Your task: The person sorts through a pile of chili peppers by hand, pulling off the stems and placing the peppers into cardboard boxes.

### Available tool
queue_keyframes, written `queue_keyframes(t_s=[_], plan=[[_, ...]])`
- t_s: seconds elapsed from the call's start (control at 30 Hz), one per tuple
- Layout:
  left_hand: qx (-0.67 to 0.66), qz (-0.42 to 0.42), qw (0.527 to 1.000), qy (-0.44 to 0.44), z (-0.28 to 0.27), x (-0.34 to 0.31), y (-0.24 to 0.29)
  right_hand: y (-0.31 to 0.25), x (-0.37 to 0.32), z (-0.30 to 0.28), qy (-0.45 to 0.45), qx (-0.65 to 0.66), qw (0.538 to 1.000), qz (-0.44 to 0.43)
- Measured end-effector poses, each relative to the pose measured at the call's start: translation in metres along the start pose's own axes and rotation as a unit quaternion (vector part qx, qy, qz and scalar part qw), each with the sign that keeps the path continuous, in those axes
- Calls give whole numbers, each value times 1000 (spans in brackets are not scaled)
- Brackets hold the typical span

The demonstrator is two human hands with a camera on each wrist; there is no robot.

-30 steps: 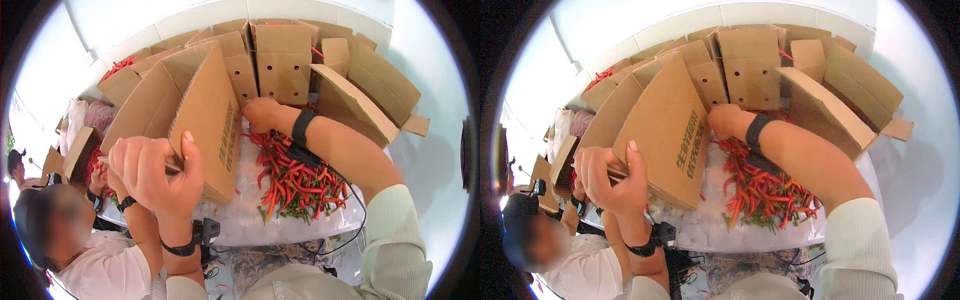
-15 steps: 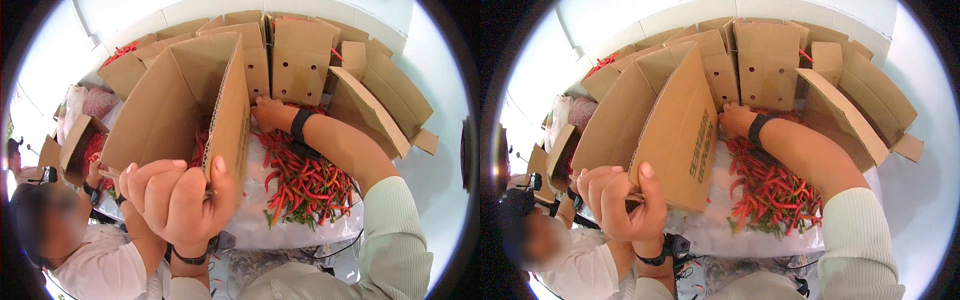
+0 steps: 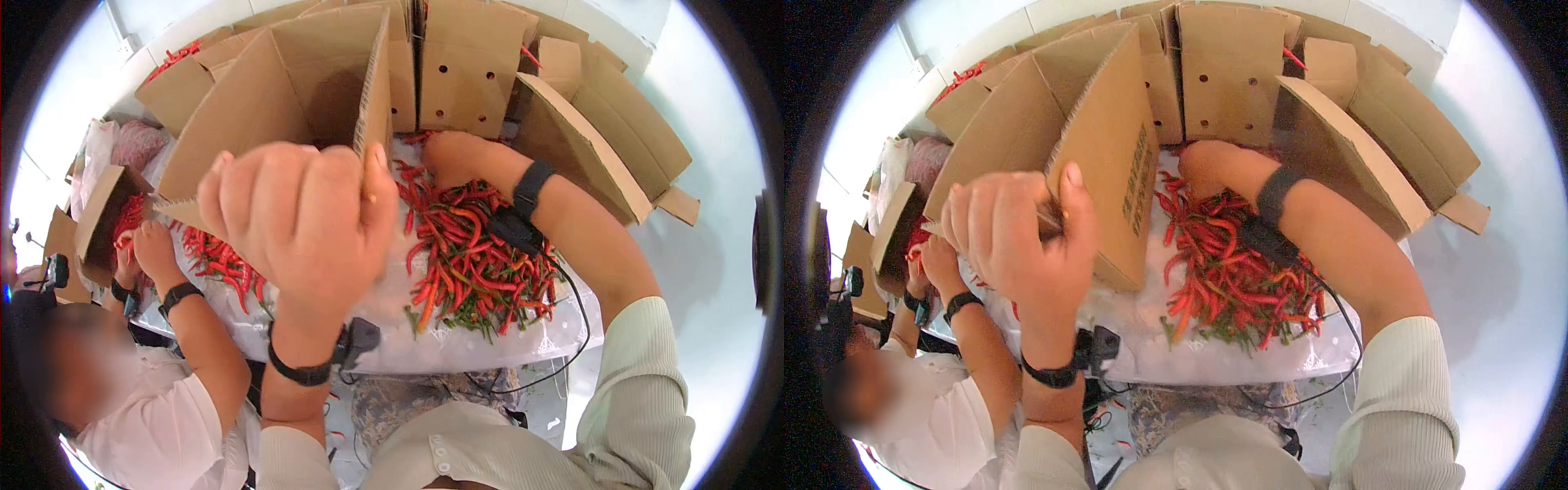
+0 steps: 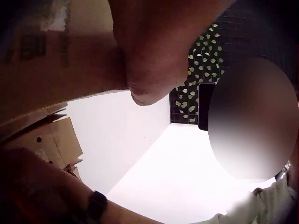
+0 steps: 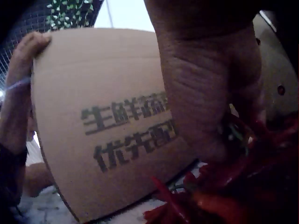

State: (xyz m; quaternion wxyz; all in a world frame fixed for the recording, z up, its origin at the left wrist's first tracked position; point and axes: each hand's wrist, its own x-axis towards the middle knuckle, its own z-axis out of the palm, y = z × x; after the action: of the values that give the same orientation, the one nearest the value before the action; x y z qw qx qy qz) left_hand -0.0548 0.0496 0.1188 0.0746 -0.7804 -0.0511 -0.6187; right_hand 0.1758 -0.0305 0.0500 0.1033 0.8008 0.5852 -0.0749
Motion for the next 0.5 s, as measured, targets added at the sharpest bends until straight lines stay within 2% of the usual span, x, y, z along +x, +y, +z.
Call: queue_keyframes(t_s=[0.03, 0.13, 0.23, 0.3, 0.33, 0.37, 0.4, 0.43, 0.5], plan=[[12, 17, 1000, 4, 1, -2, -3, 0, -13, -4, 13, 22, 1000, -4], [49, -2, 998, 47, -4, 0, 7, -1, -47, -1, 44, 105, 993, -32], [-5, 60, 988, 139, -14, -18, 18, -9, -85, -2, 87, 149, 982, -75], [-210, 74, 967, 121, -21, -35, 36, -14, -112, 2, 178, 210, 958, -77], [-320, 60, 945, 33, -16, -40, 50, -16, -124, 4, 221, 238, 943, -78], [-418, 27, 907, -48, -11, -46, 65, -16, -135, 4, 228, 249, 939, -69], [-442, 1, 883, -159, -4, -52, 76, -15, -146, 5, 235, 262, 934, -58], [-424, -45, 883, -194, 10, -59, 86, -18, -157, 11, 240, 279, 929, -46], [-384, -118, 879, -256, 37, -72, 93, -20, -173, 28, 331, 279, 901, 32]])
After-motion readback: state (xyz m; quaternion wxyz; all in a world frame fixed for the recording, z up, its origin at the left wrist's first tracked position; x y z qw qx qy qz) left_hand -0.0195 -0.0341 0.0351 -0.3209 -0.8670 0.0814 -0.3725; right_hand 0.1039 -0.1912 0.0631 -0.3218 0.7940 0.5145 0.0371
